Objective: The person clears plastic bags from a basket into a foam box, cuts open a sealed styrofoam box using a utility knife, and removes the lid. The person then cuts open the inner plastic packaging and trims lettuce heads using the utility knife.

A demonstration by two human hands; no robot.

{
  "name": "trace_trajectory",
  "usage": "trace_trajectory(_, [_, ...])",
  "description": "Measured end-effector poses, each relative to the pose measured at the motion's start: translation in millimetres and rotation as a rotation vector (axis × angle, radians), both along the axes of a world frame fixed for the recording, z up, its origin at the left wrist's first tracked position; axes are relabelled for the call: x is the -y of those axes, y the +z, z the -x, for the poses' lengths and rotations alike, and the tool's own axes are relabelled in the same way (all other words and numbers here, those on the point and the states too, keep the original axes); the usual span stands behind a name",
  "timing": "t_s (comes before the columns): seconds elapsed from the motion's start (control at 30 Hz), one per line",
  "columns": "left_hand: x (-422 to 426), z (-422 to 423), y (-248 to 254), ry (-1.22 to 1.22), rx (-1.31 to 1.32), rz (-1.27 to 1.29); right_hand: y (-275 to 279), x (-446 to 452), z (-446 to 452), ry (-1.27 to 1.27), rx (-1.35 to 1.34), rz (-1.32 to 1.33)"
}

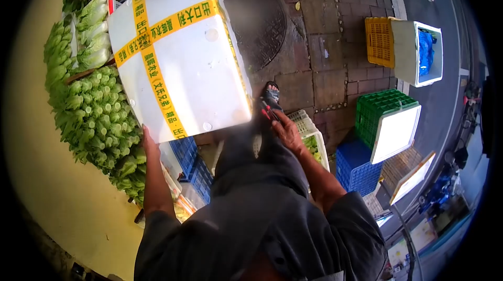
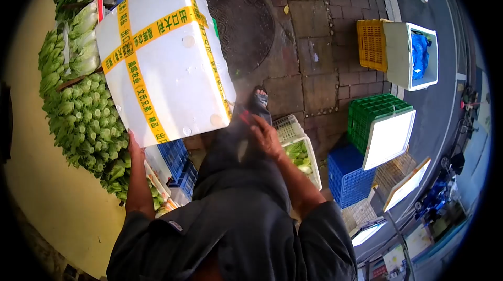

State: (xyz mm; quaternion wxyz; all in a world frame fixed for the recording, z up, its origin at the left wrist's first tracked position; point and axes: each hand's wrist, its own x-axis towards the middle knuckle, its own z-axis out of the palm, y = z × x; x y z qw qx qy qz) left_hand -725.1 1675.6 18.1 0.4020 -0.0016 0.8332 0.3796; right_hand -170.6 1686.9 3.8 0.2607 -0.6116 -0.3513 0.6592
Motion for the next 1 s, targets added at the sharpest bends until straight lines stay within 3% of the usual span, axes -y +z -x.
trace_trajectory(0.07, [-1.9, -3.3, 2.5, 0.009, 0.002, -0.010, -8.0, 16.2, 22.7, -0.376, -0.292, 0.239])
trace_trajectory(0.2, [-1.3, -20.8, 6.0, 0.036, 0.031, -0.010, -15.2, 3.3, 66.0, -0.673, -0.489, 0.350])
trace_trajectory(0.23, [1.5, -23.4, 4.0, 0.040, 0.036, -0.011, -7.7, -8.6, 68.4, -0.545, -0.374, 0.279])
trace_trajectory(0.33, [5.3, -45.9, -0.4, 0.045, 0.085, -0.096, 27.1, -45.1, 63.4, -0.677, -0.429, 0.217])
trace_trajectory(0.47, [0.1, -101.4, 15.1, 0.037, 0.121, 0.030, 12.7, -79.9, 31.7, -0.677, -0.307, 0.163])
trace_trajectory(0.53, [-6.6, -128.1, 16.3, -0.023, 0.143, 0.069, -5.7, -104.9, 14.4, -0.663, -0.230, -0.013])
trace_trajectory(0.6, [-6.0, -151.4, 14.0, -0.165, 0.146, 0.145, -18.3, -131.1, -15.6, -0.635, -0.241, 0.009])
trace_trajectory(0.7, [-44.7, -163.5, 51.4, -0.449, 0.319, 0.497, 13.5, -181.3, -54.1, -0.574, -0.340, 0.068])
trace_trajectory(0.8, [-103.9, -168.9, 91.9, -0.979, 0.252, 0.658, 1.7, -200.7, -105.0, -0.307, -0.221, 0.108])
trace_trajectory(0.87, [-155.4, -215.4, 125.3, -0.965, 0.152, 0.354, 5.7, -212.5, -126.4, -0.171, -0.106, 0.063])
trace_trajectory(0.93, [-204.2, -253.0, 118.9, -1.291, -0.176, 0.024, 16.0, -232.5, -143.8, -0.018, 0.008, 0.014])
trace_trajectory(1.0, [-257.8, -321.4, 118.5, -1.331, -0.221, -0.182, 2.6, -247.7, -154.1, 0.150, 0.073, -0.137])
